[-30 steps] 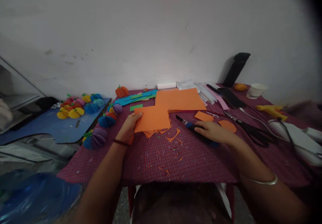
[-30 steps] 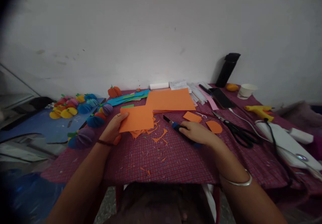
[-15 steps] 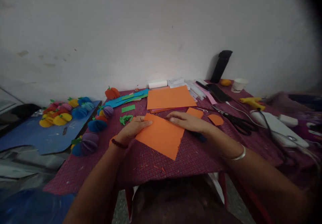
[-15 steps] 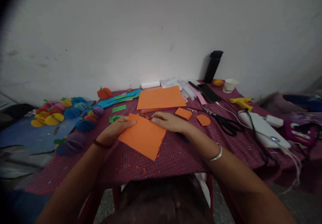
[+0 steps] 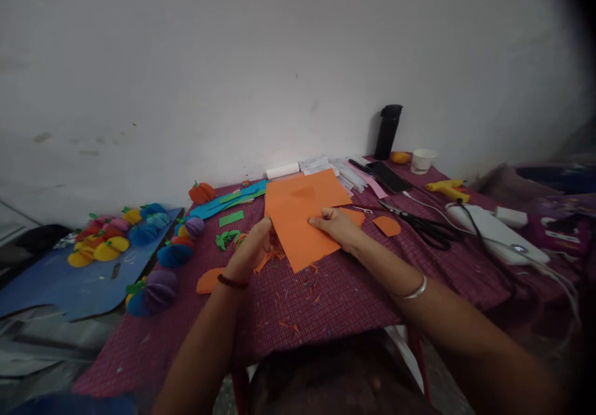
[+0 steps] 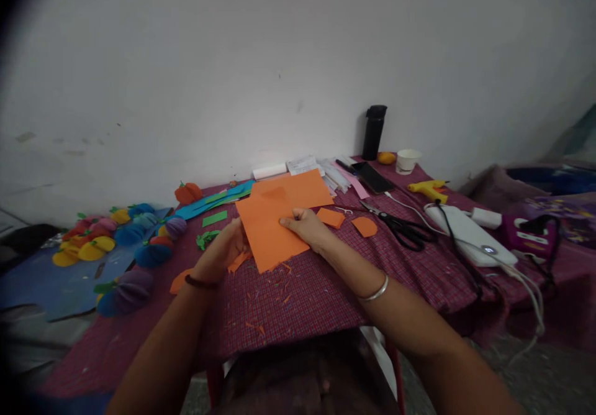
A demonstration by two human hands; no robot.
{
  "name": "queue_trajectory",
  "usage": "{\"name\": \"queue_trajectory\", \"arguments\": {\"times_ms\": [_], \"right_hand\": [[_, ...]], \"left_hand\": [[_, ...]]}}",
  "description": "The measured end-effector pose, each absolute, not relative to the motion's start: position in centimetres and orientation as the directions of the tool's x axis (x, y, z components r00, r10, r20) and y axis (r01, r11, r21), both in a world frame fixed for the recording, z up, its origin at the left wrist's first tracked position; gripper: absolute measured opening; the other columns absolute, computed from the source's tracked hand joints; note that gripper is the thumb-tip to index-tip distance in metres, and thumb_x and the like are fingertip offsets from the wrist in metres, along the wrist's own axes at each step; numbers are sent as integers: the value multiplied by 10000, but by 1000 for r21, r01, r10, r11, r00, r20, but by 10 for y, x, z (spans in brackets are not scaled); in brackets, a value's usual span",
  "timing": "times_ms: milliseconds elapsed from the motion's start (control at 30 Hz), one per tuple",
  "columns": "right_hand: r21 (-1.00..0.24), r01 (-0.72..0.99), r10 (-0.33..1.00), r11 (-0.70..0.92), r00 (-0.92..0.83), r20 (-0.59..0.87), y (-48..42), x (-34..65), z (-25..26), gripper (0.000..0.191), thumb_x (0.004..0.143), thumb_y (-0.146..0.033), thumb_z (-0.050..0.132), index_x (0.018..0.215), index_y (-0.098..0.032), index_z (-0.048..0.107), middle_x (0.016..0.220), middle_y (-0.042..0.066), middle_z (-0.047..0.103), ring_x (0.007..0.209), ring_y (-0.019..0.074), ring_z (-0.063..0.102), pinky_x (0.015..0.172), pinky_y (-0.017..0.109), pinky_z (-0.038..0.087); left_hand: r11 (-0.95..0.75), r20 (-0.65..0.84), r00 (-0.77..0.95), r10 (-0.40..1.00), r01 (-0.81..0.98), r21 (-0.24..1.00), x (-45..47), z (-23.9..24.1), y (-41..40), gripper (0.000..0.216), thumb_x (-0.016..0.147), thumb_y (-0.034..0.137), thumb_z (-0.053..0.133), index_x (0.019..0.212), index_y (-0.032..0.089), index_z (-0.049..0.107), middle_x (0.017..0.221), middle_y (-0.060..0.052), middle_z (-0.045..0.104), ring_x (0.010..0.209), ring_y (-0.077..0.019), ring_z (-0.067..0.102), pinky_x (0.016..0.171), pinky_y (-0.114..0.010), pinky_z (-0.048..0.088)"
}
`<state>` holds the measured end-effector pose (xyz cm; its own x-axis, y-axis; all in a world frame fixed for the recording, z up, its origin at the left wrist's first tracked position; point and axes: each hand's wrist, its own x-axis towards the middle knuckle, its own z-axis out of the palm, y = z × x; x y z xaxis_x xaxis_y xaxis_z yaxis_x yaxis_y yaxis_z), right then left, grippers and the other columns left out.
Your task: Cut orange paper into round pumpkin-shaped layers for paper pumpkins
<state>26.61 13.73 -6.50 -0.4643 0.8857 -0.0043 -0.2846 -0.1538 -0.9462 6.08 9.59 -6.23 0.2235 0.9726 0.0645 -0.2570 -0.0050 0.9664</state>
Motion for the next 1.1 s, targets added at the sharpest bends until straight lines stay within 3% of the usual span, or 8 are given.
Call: {"name": "queue_trajectory", "arguments": {"times_ms": [100,233,400,700,833,1000,1100], "right_hand": [[-937,-325,899,-130,-438,27,137,264,-67,307,569,-380,816,750,-185,664,774,23,740,645,164,663,670,310,549],[-940,-311,859,-137,-510,44,138,266,-70,289,605,-346,818,805,-177,694,783,24,738,674,164,671,671,296,542],[-931,-313,760,-186,-647,66,139,273,-69,300,620,-293,816,882,-182,719,821,22,740,699,155,676,737,306,541],[-949,-308,805,-62,-577,135,131,277,-60,75,701,-276,728,728,-206,732,804,12,719,721,139,653,714,301,519],[-957,-289,804,-15,-572,160,130,279,-60,88,730,-289,706,742,-204,727,800,11,705,733,144,650,702,297,520],[-956,-280,820,83,-526,225,129,279,-61,82,768,-288,686,766,-217,727,881,8,708,755,128,640,710,276,513],[-960,-264,818,92,-529,224,128,278,-60,96,767,-299,686,751,-210,719,861,9,703,737,126,633,701,277,514]], "left_hand": [[-44,71,105,992,-245,968,74,-72,92,439,678,399,765,1026,164,639,881,-59,721,692,-157,664,592,-241,514],[-71,87,47,995,-261,963,82,-72,88,341,656,355,780,923,171,674,883,-45,726,756,-175,677,667,-277,525],[-33,45,44,998,-236,971,81,-64,82,277,627,281,792,857,163,693,817,-31,720,714,-163,659,639,-264,506],[-30,53,59,997,-338,940,77,-49,74,51,665,186,692,649,166,648,689,13,626,576,-88,556,516,-184,412],[-58,87,73,993,-330,942,76,-50,74,56,678,173,687,642,157,648,759,2,642,595,-82,560,511,-177,411],[-86,100,26,995,-331,940,80,-48,74,194,672,230,754,843,193,671,738,9,661,608,-101,593,566,-202,456],[-134,128,-42,991,-311,941,81,-48,74,168,661,251,765,778,187,663,732,6,657,626,-111,601,573,-212,461]]}}
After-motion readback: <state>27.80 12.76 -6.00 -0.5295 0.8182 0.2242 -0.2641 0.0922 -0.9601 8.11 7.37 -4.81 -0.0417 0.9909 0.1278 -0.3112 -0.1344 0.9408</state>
